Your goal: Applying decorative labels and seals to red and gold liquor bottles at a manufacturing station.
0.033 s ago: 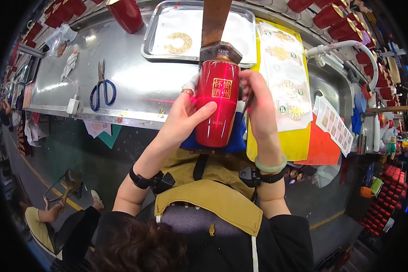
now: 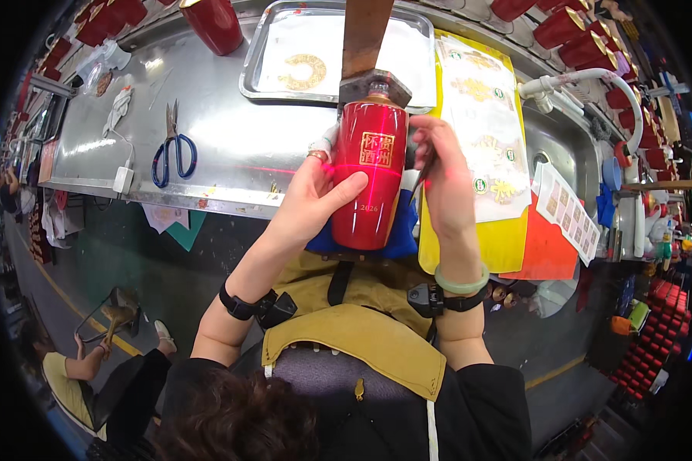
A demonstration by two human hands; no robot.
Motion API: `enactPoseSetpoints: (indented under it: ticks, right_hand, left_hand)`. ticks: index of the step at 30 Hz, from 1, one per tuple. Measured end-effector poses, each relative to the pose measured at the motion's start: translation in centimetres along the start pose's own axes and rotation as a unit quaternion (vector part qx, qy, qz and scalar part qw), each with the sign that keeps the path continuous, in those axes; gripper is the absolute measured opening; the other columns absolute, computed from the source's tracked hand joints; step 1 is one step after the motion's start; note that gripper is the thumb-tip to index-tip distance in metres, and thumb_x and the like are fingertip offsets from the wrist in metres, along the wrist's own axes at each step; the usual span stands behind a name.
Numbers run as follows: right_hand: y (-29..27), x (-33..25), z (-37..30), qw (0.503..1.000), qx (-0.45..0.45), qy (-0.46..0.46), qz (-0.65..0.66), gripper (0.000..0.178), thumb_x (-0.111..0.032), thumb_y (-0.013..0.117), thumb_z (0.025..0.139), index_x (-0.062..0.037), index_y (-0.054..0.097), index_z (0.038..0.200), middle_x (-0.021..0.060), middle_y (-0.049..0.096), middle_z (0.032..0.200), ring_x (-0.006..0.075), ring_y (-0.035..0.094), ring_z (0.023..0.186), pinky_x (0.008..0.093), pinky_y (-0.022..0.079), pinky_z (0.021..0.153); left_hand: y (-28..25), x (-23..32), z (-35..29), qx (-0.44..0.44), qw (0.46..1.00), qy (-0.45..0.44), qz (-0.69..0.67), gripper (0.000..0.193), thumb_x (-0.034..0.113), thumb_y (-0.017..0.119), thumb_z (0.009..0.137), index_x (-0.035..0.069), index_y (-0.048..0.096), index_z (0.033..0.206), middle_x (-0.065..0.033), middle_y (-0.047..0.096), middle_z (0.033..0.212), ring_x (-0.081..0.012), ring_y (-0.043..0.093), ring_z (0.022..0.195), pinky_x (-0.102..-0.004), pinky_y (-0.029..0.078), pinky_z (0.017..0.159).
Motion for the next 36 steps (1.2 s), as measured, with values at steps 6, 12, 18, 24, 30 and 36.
enactPoseSetpoints:
  ticks: [6,12,18,24,30,36]
  right_hand:
    - [-0.3,-1.5,-1.5,0.990,-0.027,-0.095,-0.106,0.035,-0.013,0.052,0.112,-0.0002,0.056,0.144,0.0019,0.058,0.120,0.0071,0.051,0.109,0.0239,0.041,0.097]
    - [-0.7,-1.6,-1.7,0.995,0.016,-0.097,-0.002,0.032,0.000,0.063,0.105,0.0024,0.060,0.137,0.0073,0.068,0.121,0.0109,0.063,0.109,0.0267,0.052,0.098]
    - [-0.3,-1.7,-1.2,0.992,0.033,-0.116,-0.042,0.030,0.000,0.068,0.102,0.0026,0.065,0.131,0.0074,0.070,0.120,0.0106,0.065,0.105,0.0262,0.053,0.093]
    - [0.3,-1.1,-0.1,0.990,0.041,-0.111,-0.079,0.029,-0.002,0.070,0.102,0.0040,0.067,0.130,0.0065,0.071,0.117,0.0081,0.064,0.103,0.0235,0.052,0.091]
    - [0.5,-0.8,0.3,0.993,0.031,-0.088,-0.075,0.030,-0.003,0.071,0.101,0.0054,0.067,0.130,0.0065,0.072,0.116,0.0085,0.065,0.102,0.0234,0.052,0.092]
    - [0.4,-0.8,0.2,0.993,0.036,-0.077,-0.081,0.029,-0.002,0.071,0.101,0.0054,0.067,0.129,0.0076,0.072,0.117,0.0094,0.066,0.105,0.0241,0.053,0.093]
  left_hand:
    - [0.0,-0.2,-0.1,0.009,1.000,-0.002,0.027,0.069,0.010,0.073,0.102,-0.004,0.033,0.157,-0.0154,0.054,0.150,-0.0207,0.056,0.137,-0.0405,0.047,0.117]
    - [-0.1,-0.2,-0.3,0.011,0.998,-0.016,0.054,0.074,0.008,0.075,0.100,-0.004,0.030,0.158,-0.0159,0.054,0.150,-0.0214,0.056,0.139,-0.0410,0.046,0.118]
    - [0.0,-0.3,-0.3,0.024,0.998,-0.012,0.052,0.077,0.009,0.076,0.100,-0.006,0.029,0.158,-0.0161,0.053,0.151,-0.0212,0.055,0.139,-0.0406,0.045,0.119]
    - [0.1,-0.1,-0.2,0.010,0.998,-0.006,0.065,0.082,0.010,0.077,0.099,-0.006,0.025,0.161,-0.0162,0.049,0.155,-0.0214,0.051,0.142,-0.0406,0.041,0.121]
    - [0.1,0.0,-0.1,0.013,0.997,-0.010,0.080,0.095,0.011,0.079,0.098,-0.006,0.015,0.166,-0.0188,0.040,0.160,-0.0245,0.045,0.147,-0.0423,0.038,0.123]
    - [0.1,0.1,-0.2,0.018,0.997,-0.019,0.075,0.095,0.010,0.078,0.098,-0.006,0.014,0.166,-0.0193,0.040,0.161,-0.0256,0.045,0.147,-0.0425,0.038,0.124]
Point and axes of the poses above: each hand's wrist, its own z-axis towards the middle knuckle, its own y-axis out of the palm, x = y × z, the point moved 4 cm from there along z, towards the middle knuckle
